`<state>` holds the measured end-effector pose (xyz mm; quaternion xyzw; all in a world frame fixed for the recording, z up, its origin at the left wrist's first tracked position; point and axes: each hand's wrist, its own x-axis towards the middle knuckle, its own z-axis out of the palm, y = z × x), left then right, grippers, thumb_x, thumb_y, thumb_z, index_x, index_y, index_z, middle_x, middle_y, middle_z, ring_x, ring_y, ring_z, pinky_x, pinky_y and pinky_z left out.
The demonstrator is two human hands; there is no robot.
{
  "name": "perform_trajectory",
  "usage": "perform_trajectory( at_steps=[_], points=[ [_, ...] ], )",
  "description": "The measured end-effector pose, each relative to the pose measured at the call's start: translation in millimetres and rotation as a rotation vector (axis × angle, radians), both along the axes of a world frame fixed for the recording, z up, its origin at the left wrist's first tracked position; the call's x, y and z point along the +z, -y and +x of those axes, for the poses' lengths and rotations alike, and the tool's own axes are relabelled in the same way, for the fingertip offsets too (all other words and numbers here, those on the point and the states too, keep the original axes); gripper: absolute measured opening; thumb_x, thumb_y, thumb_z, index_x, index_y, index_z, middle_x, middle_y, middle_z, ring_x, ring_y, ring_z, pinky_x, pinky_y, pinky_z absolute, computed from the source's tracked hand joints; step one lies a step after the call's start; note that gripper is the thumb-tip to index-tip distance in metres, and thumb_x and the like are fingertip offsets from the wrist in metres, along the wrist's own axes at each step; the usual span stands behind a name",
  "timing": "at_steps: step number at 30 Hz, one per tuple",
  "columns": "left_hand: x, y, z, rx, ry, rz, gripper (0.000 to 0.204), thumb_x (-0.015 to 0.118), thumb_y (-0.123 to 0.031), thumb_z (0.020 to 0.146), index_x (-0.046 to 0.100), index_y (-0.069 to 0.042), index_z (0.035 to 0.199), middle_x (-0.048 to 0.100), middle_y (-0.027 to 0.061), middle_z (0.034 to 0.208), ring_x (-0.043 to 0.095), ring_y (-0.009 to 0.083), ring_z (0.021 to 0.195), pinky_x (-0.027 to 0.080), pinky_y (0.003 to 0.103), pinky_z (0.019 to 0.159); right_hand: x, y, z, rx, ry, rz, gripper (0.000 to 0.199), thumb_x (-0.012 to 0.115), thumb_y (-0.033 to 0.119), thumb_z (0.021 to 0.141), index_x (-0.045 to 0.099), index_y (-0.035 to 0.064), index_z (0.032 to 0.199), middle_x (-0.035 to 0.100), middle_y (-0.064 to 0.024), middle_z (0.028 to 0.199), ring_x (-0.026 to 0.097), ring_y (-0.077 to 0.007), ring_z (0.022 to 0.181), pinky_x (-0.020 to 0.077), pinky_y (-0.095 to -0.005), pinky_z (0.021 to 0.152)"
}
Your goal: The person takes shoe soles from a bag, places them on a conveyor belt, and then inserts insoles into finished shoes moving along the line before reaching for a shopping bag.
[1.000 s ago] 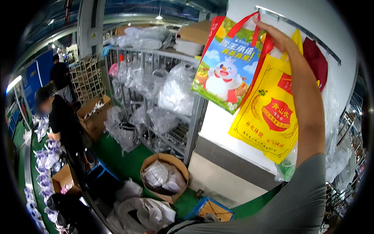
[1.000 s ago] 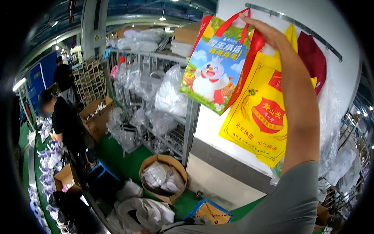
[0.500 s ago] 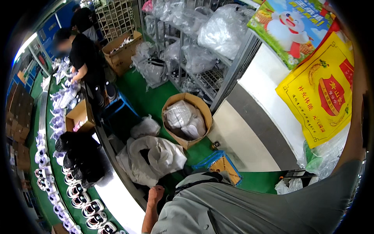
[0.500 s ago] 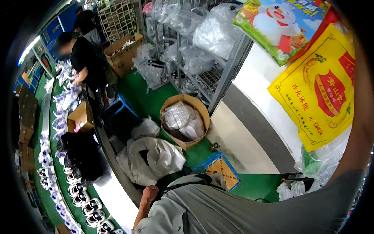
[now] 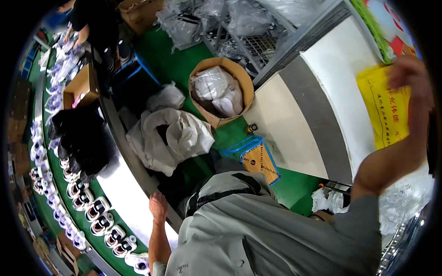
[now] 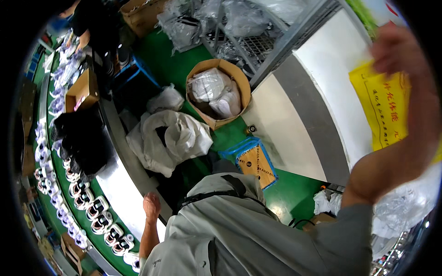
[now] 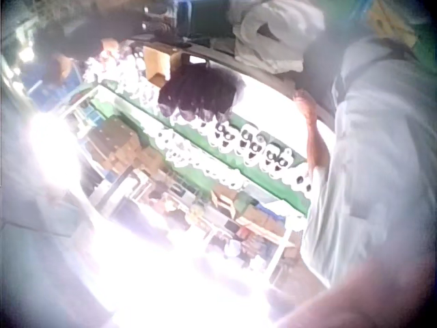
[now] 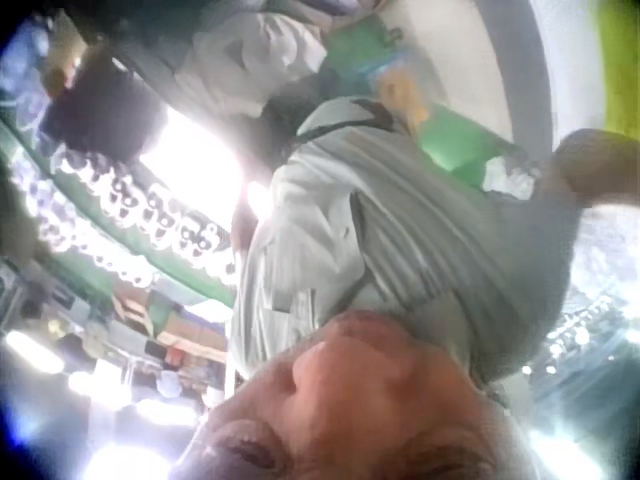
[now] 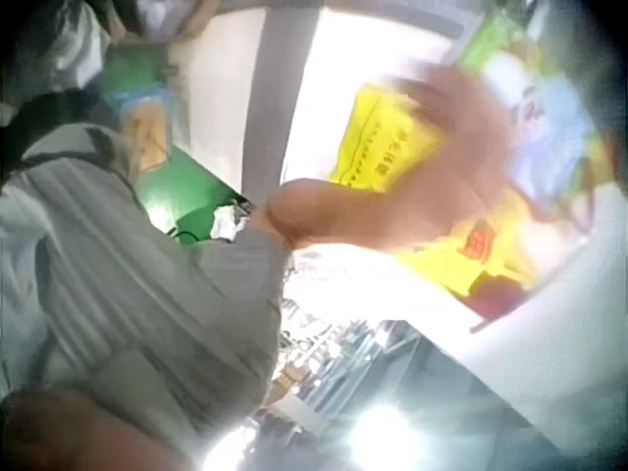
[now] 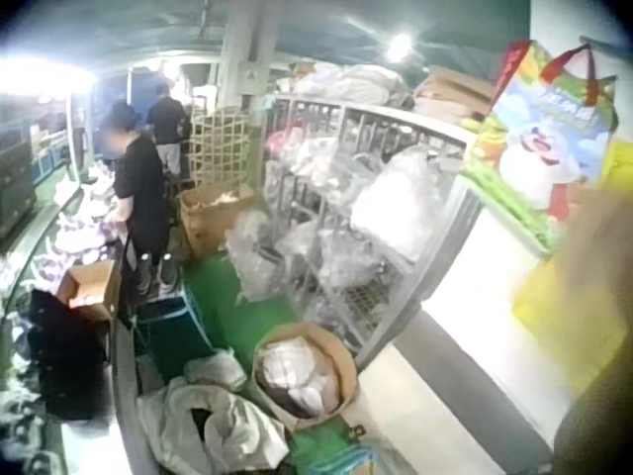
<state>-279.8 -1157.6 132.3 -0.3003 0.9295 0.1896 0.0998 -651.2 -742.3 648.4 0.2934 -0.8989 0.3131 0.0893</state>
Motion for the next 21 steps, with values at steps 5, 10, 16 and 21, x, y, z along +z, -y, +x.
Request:
perform_trajectory(
  at_steps=[5,10,16,21],
  points=[
    [30.1,-15.7,25.6,0.236,-0.162,-0.183,0.038,0.066,-0.010,0.081,0.058,-0.006,0.119,0.057,0.0212,0.109,0.056,0.0399,0.102,0.048,0.048,0.084,-222.3,43.8,-29.5,0.119,0.819,0.000,0.018,0.064,0.015,0.094,0.064,0.0001,0.105,0.062,0.0005,0.084,0.059,-0.0085,0.077,0.0487,-0.0249,0.072],
    [53.7,-32.1,33.4,0.463,0.118,-0.091,0.063,0.073,-0.016,0.075,0.048,0.000,0.131,0.042,0.0215,0.138,0.038,0.0459,0.130,0.037,0.053,0.106,-414.8,38.7,-5.6,0.185,1.045,0.358,0.023,0.069,0.019,0.089,0.065,-0.0014,0.100,0.068,-0.0047,0.085,0.062,-0.0129,0.076,0.0513,-0.0298,0.071],
    [27.2,-45.4,60.5,0.294,0.306,-0.261,0.071,0.068,-0.010,0.071,0.047,0.005,0.137,0.033,0.0168,0.150,0.026,0.0446,0.140,0.025,0.054,0.118,-458.6,117.9,5.5,0.500,1.122,0.614,0.034,0.072,0.023,0.087,0.065,-0.0043,0.106,0.072,-0.0152,0.089,0.068,-0.0228,0.084,0.0528,-0.0349,0.077],
    [37.8,-37.4,65.7,0.342,0.345,-0.097,0.077,0.067,-0.010,0.070,0.042,0.003,0.142,0.034,0.0142,0.151,0.025,0.0419,0.142,0.024,0.051,0.120,-472.9,194.1,-4.4,0.823,0.827,0.790,0.033,0.070,0.023,0.087,0.064,-0.0032,0.106,0.070,-0.0215,0.095,0.068,-0.0368,0.091,0.0524,-0.0428,0.079]
  ],
)
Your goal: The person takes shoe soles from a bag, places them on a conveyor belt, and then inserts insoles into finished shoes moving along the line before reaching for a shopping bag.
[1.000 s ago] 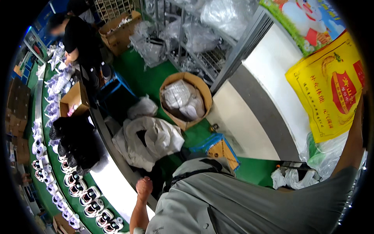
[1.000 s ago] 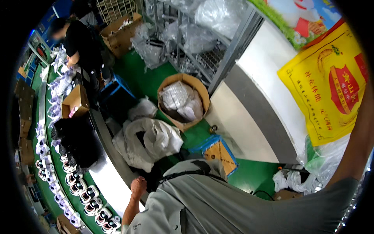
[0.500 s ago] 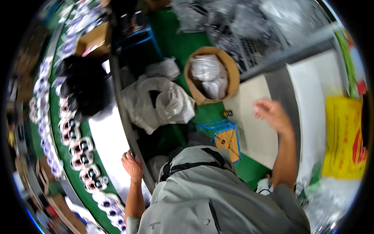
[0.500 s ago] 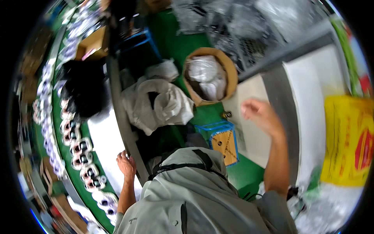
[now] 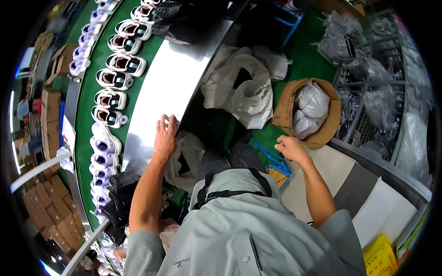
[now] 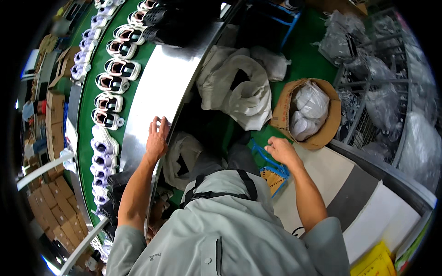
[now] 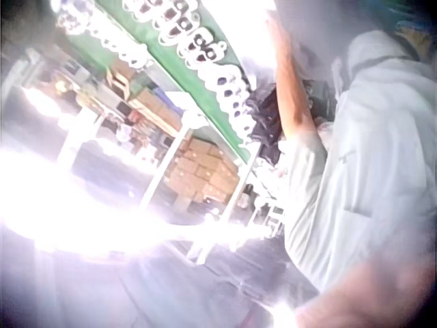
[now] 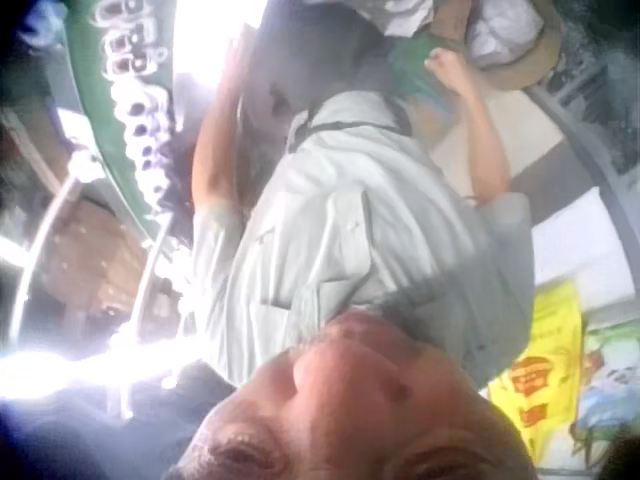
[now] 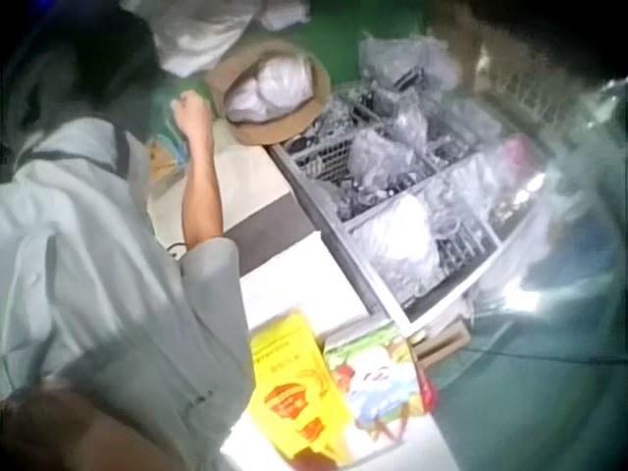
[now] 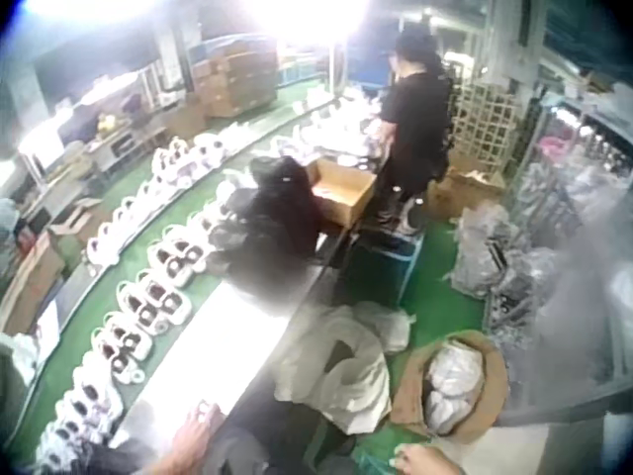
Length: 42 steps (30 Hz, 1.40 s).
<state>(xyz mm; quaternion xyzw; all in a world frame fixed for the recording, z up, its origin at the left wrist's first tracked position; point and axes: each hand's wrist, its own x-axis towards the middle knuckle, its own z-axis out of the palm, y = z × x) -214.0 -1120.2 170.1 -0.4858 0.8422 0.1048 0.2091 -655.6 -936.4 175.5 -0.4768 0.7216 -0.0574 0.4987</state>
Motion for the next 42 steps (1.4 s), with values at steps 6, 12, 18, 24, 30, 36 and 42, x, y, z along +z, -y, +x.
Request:
perform_trajectory(
  at_steps=[6,12,18,24,30,36,42],
  points=[
    [3.5,4.1,-16.9,-0.016,0.004,-0.017,0.075,0.064,-0.011,0.069,0.045,0.002,0.141,0.034,0.0129,0.153,0.024,0.0399,0.143,0.022,0.051,0.120,11.0,78.9,21.6,0.235,-0.006,-0.156,0.033,0.069,0.024,0.087,0.063,-0.0010,0.108,0.070,-0.0224,0.095,0.067,-0.0393,0.092,0.0513,-0.0474,0.080],
    [-6.8,6.1,-12.0,0.116,-0.033,-0.015,0.087,0.070,-0.022,0.068,0.037,-0.006,0.147,0.030,0.0196,0.154,0.026,0.0422,0.142,0.029,0.050,0.117,11.4,104.9,78.1,0.288,0.024,-0.182,0.031,0.067,0.024,0.086,0.065,0.0012,0.107,0.071,-0.0196,0.094,0.067,-0.0383,0.093,0.0516,-0.0474,0.081],
    [13.3,9.8,-0.9,0.225,-0.240,0.066,0.086,0.076,-0.031,0.071,0.038,-0.016,0.146,0.029,0.0182,0.154,0.033,0.0440,0.138,0.040,0.052,0.107,16.5,100.3,126.0,0.356,0.079,-0.080,0.033,0.069,0.023,0.086,0.065,-0.0005,0.109,0.071,-0.0195,0.094,0.067,-0.0380,0.091,0.0525,-0.0459,0.079],
    [1.3,-16.4,8.0,0.087,-0.239,-0.125,0.086,0.073,-0.040,0.079,0.032,-0.017,0.152,0.026,0.0170,0.158,0.023,0.0389,0.145,0.020,0.055,0.117,24.5,111.7,150.3,0.402,-0.003,-0.132,0.033,0.068,0.022,0.086,0.065,-0.0022,0.109,0.071,-0.0190,0.092,0.068,-0.0374,0.089,0.0522,-0.0451,0.079],
    [-15.5,-14.4,7.5,0.094,-0.392,-0.192,0.083,0.069,-0.023,0.076,0.034,-0.021,0.152,0.025,0.0127,0.159,0.021,0.0360,0.147,0.015,0.054,0.119,26.0,158.7,169.2,0.369,-0.025,-0.299,0.040,0.069,0.027,0.086,0.063,-0.0012,0.113,0.062,-0.0227,0.118,0.058,-0.0381,0.110,0.0472,-0.0426,0.093],
    [-24.6,-18.6,16.2,0.206,-0.382,-0.224,0.080,0.068,-0.021,0.076,0.037,-0.021,0.150,0.025,0.0121,0.160,0.022,0.0353,0.147,0.017,0.054,0.119,22.0,248.1,215.1,0.615,-0.271,-0.851,0.056,0.069,0.036,0.084,0.055,0.0044,0.128,0.046,-0.0224,0.139,0.045,-0.0415,0.127,0.0375,-0.0517,0.103],
    [-36.6,-18.3,16.8,0.129,-0.417,-0.324,0.075,0.060,-0.018,0.082,0.034,-0.021,0.152,0.026,0.0077,0.161,0.024,0.0296,0.148,0.015,0.051,0.121,3.1,337.0,226.2,0.814,-0.450,-0.973,0.059,0.064,0.031,0.086,0.048,0.0082,0.137,0.041,-0.0227,0.146,0.037,-0.0418,0.135,0.0322,-0.0541,0.107]
  ],
)
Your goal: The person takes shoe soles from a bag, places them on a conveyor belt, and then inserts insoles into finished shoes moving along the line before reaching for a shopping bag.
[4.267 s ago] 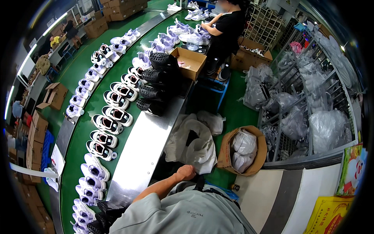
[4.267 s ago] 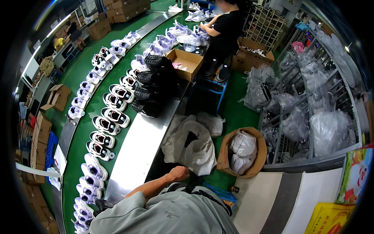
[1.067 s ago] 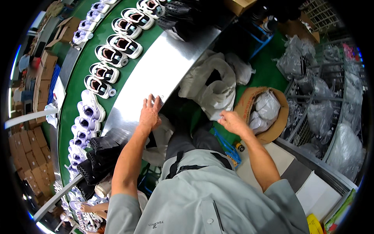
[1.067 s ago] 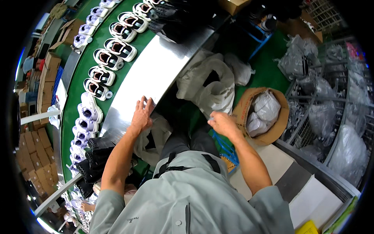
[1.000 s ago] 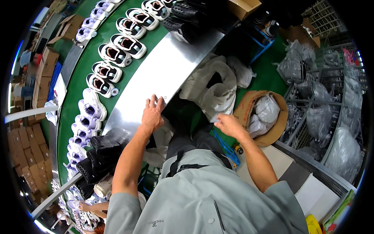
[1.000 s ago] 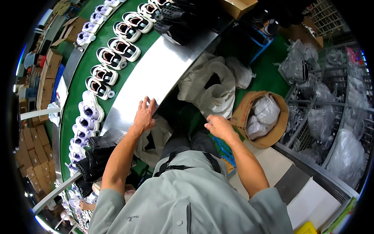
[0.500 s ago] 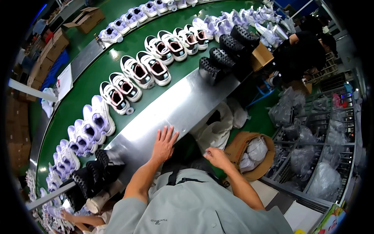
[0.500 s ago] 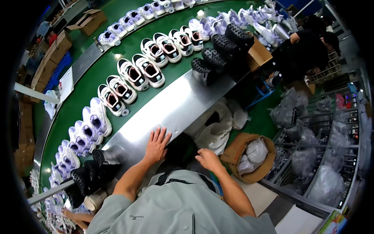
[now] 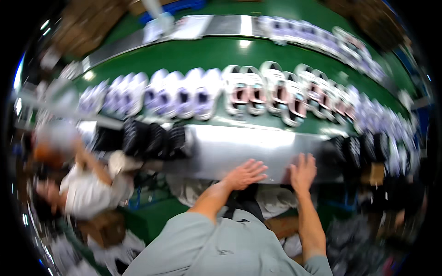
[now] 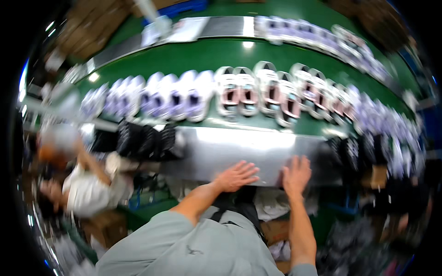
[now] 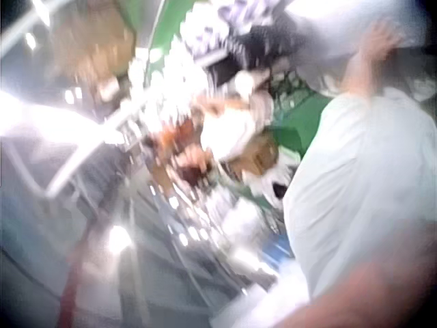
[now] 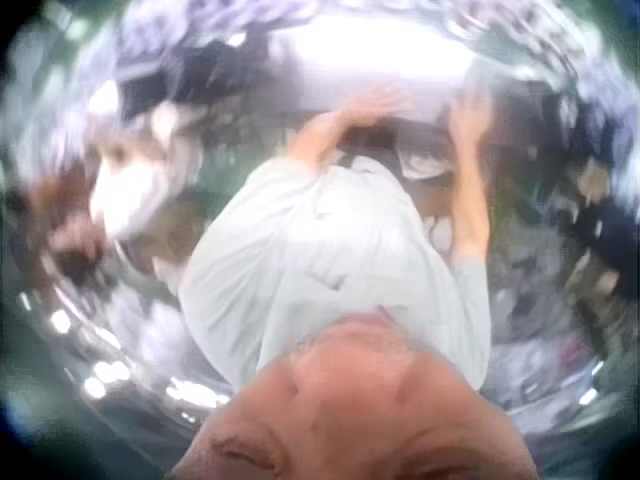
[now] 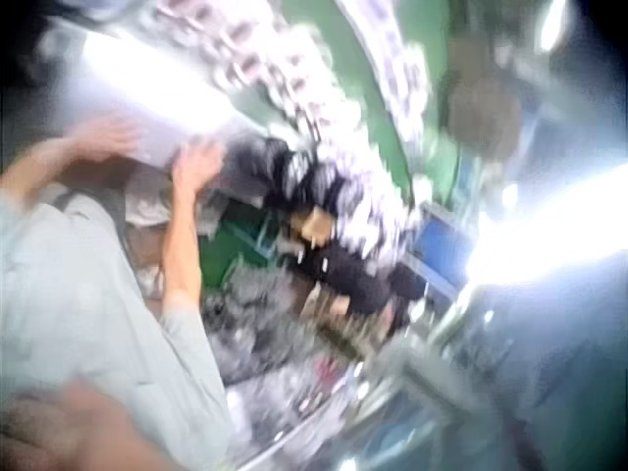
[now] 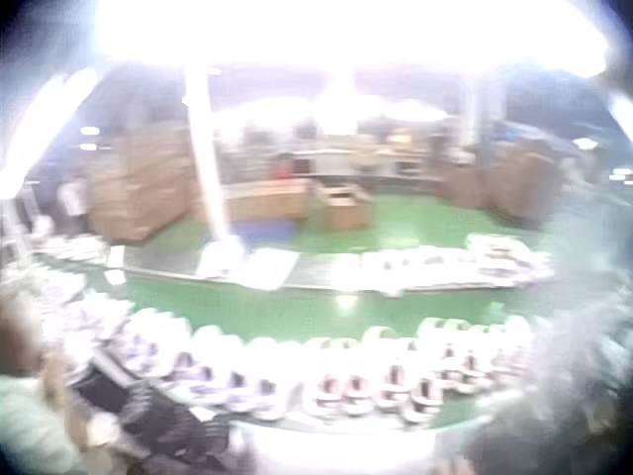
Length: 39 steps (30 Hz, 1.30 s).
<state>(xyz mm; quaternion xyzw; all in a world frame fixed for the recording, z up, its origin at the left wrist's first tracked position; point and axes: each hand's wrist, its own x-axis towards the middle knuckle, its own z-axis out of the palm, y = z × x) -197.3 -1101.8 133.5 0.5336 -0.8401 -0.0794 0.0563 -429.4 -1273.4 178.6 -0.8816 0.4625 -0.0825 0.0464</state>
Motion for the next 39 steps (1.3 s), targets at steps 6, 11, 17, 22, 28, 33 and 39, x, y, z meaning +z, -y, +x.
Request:
perform_trajectory(
  at_steps=[6,11,17,22,28,33,39],
  points=[
    [-3.5,-11.2,-6.1,0.048,0.053,0.050,0.074,0.061,-0.024,0.085,0.030,-0.025,0.153,0.019,0.0056,0.163,0.016,0.0291,0.150,0.009,0.050,0.123,-58.8,6.1,2.5,0.018,-0.070,0.053,0.061,0.056,0.029,0.094,0.037,0.0114,0.149,0.027,-0.0183,0.157,0.022,-0.0381,0.146,0.0183,-0.0543,0.117],
    [-7.9,-7.9,-13.1,0.027,-0.014,0.039,0.075,0.061,-0.024,0.085,0.029,-0.026,0.153,0.018,0.0063,0.163,0.017,0.0301,0.150,0.010,0.049,0.123,-61.5,8.9,-2.7,0.003,-0.070,-0.033,0.060,0.054,0.030,0.094,0.037,0.0120,0.149,0.028,-0.0173,0.157,0.021,-0.0359,0.147,0.0185,-0.0537,0.117],
    [-17.9,-3.2,-21.3,0.027,-0.010,0.000,0.074,0.060,-0.023,0.082,0.034,-0.023,0.151,0.021,0.0083,0.162,0.020,0.0309,0.149,0.012,0.050,0.122,-51.9,13.2,-6.1,-0.016,-0.128,-0.016,0.062,0.054,0.031,0.094,0.036,0.0114,0.149,0.027,-0.0166,0.158,0.020,-0.0362,0.147,0.0175,-0.0537,0.117],
    [-12.5,-2.6,-16.0,-0.002,0.016,-0.010,0.072,0.057,-0.020,0.082,0.035,-0.021,0.150,0.023,0.0096,0.162,0.021,0.0322,0.149,0.014,0.051,0.122,-59.8,9.5,-3.5,-0.059,-0.075,0.008,0.063,0.055,0.028,0.093,0.035,0.0109,0.150,0.024,-0.0161,0.159,0.017,-0.0362,0.149,0.0136,-0.0531,0.118],
    [-11.7,-4.3,-12.1,-0.003,-0.051,0.029,0.077,0.060,-0.019,0.080,0.031,-0.021,0.152,0.017,0.0093,0.163,0.016,0.0329,0.150,0.010,0.050,0.122,-55.4,5.5,-0.1,-0.064,-0.078,0.033,0.067,0.059,0.025,0.090,0.033,0.0099,0.150,0.021,-0.0174,0.160,0.015,-0.0359,0.149,0.0123,-0.0538,0.119],
    [-18.2,1.6,-12.5,-0.006,-0.084,0.038,0.074,0.056,-0.017,0.082,0.032,-0.020,0.152,0.020,0.0096,0.163,0.016,0.0318,0.150,0.012,0.051,0.122,-62.6,16.3,-10.4,-0.002,-0.017,0.033,0.069,0.061,0.032,0.087,0.036,0.0089,0.148,0.027,-0.0214,0.156,0.017,-0.0406,0.147,0.0124,-0.0566,0.117],
    [-1.1,2.3,-17.9,0.028,0.008,0.084,0.077,0.060,-0.022,0.082,0.031,-0.026,0.153,0.023,0.0040,0.162,0.018,0.0283,0.150,0.013,0.050,0.121,-68.0,19.7,-8.0,-0.045,-0.047,0.048,0.065,0.060,0.036,0.089,0.040,0.0106,0.145,0.027,-0.0210,0.155,0.020,-0.0405,0.146,0.0127,-0.0581,0.117]
  ],
)
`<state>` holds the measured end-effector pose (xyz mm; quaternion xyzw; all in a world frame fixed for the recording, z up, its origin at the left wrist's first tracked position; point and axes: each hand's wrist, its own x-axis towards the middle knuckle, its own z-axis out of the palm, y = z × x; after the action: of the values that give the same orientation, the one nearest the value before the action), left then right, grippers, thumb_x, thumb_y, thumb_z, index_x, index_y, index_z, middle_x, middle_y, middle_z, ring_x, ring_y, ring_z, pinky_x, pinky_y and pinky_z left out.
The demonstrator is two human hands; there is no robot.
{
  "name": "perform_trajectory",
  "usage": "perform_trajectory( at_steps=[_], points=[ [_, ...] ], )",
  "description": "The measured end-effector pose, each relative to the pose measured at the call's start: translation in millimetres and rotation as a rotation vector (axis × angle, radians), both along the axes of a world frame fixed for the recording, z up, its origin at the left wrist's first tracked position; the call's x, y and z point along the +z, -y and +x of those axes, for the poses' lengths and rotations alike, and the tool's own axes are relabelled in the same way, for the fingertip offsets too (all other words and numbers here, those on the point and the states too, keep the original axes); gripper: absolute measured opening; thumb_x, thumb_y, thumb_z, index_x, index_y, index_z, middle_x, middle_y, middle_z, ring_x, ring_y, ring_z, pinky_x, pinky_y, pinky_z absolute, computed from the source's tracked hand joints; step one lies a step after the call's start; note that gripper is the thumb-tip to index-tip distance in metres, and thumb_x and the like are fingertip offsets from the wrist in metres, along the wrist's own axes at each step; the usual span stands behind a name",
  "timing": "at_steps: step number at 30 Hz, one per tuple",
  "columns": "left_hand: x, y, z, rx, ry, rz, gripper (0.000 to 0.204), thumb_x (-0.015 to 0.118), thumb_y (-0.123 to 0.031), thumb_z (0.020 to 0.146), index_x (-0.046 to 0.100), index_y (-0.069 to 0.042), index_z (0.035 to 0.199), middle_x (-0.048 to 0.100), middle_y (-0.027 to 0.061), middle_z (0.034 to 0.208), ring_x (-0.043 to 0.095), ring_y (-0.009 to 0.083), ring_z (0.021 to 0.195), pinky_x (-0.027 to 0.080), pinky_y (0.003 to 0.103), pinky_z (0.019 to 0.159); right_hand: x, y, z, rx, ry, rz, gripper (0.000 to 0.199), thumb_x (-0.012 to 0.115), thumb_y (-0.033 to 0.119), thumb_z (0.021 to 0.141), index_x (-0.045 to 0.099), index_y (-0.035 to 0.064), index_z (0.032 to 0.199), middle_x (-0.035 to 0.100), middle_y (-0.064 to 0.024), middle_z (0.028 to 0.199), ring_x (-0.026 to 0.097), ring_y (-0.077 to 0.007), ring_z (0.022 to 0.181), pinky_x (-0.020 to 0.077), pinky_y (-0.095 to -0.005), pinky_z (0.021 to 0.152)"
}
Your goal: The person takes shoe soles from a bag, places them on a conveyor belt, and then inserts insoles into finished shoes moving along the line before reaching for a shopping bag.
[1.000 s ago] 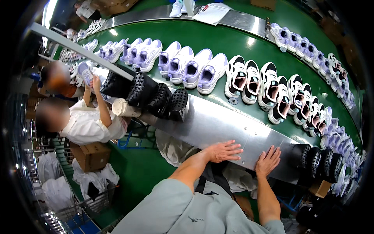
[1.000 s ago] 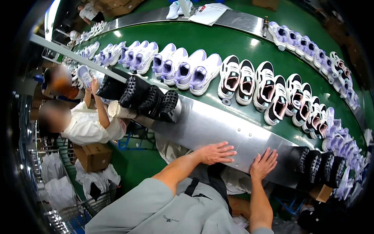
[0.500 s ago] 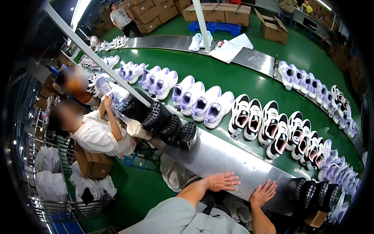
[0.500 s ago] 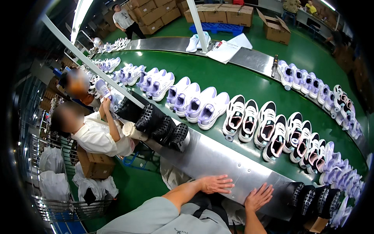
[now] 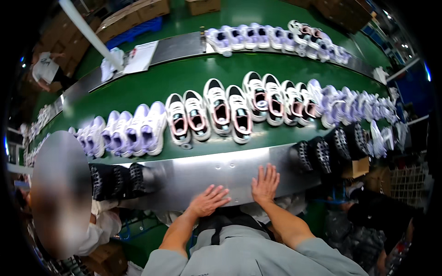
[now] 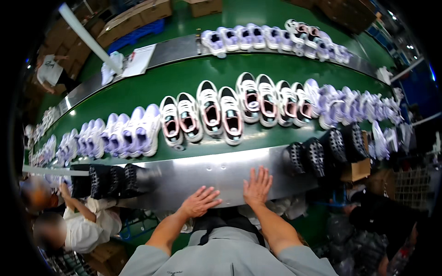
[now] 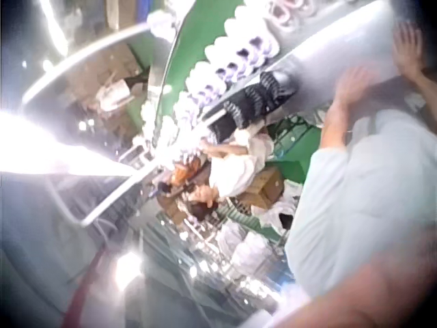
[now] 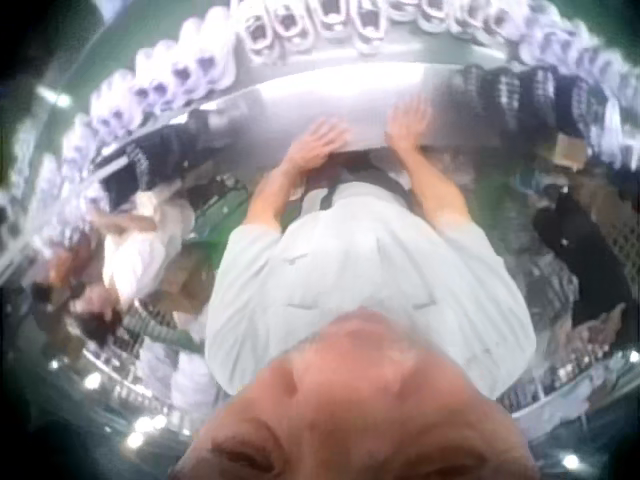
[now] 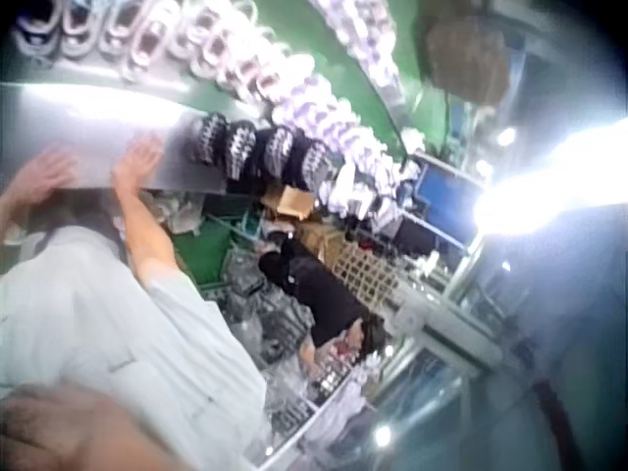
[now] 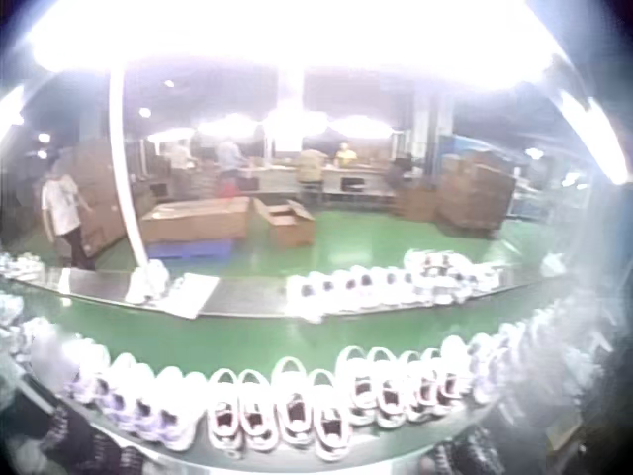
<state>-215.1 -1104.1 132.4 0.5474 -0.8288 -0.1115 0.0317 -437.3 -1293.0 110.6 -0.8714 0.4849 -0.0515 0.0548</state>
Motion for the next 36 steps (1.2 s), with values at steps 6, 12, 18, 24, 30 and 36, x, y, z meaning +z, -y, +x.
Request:
perform_trajectory(
  at_steps=[6,12,18,24,30,36],
  points=[
    [10.8,7.9,-2.8,-0.031,0.102,0.134,0.079,0.064,-0.026,0.083,0.028,-0.029,0.154,0.022,0.0021,0.161,0.018,0.0281,0.149,0.014,0.050,0.121,3.5,-2.5,-4.2,-0.035,-0.008,0.074,0.066,0.059,0.038,0.090,0.038,0.0124,0.147,0.023,-0.0195,0.157,0.017,-0.0391,0.147,0.0109,-0.0572,0.118],
    [10.6,6.6,-3.4,-0.036,0.155,0.109,0.082,0.069,-0.032,0.081,0.030,-0.030,0.153,0.023,0.0031,0.161,0.017,0.0301,0.149,0.014,0.051,0.121,3.2,-2.7,-3.2,-0.035,-0.015,0.095,0.065,0.059,0.039,0.090,0.039,0.0135,0.147,0.023,-0.0184,0.158,0.016,-0.0379,0.147,0.0101,-0.0570,0.118],
    [17.8,13.3,-6.1,-0.027,0.137,0.164,0.079,0.064,-0.027,0.084,0.028,-0.029,0.154,0.023,0.0020,0.161,0.019,0.0280,0.149,0.014,0.049,0.121,5.8,0.9,-4.5,-0.005,0.037,0.065,0.064,0.059,0.035,0.089,0.040,0.0108,0.146,0.027,-0.0205,0.155,0.020,-0.0411,0.145,0.0130,-0.0588,0.116],
    [16.9,11.7,-6.6,-0.019,0.132,0.164,0.074,0.060,-0.026,0.086,0.029,-0.029,0.153,0.023,0.0026,0.161,0.019,0.0278,0.149,0.014,0.049,0.121,-0.5,0.9,-7.2,0.003,0.017,0.064,0.066,0.060,0.038,0.089,0.040,0.0141,0.146,0.025,-0.0185,0.158,0.019,-0.0390,0.146,0.0108,-0.0573,0.117],
    [5.9,12.1,-7.5,-0.025,0.090,0.097,0.071,0.059,-0.025,0.085,0.034,-0.027,0.151,0.025,0.0031,0.161,0.018,0.0281,0.149,0.014,0.049,0.121,0.7,2.9,-8.8,-0.020,0.035,0.014,0.063,0.058,0.036,0.089,0.042,0.0099,0.144,0.027,-0.0214,0.156,0.020,-0.0408,0.146,0.0137,-0.0582,0.116],
    [15.0,17.2,-9.8,-0.033,0.069,0.086,0.071,0.063,-0.026,0.083,0.039,-0.028,0.149,0.029,0.0040,0.159,0.023,0.0289,0.148,0.017,0.050,0.120,-1.8,8.7,-10.4,-0.034,-0.011,0.046,0.064,0.055,0.038,0.091,0.039,0.0102,0.147,0.026,-0.0214,0.156,0.019,-0.0408,0.146,0.0131,-0.0583,0.116]
  ],
)
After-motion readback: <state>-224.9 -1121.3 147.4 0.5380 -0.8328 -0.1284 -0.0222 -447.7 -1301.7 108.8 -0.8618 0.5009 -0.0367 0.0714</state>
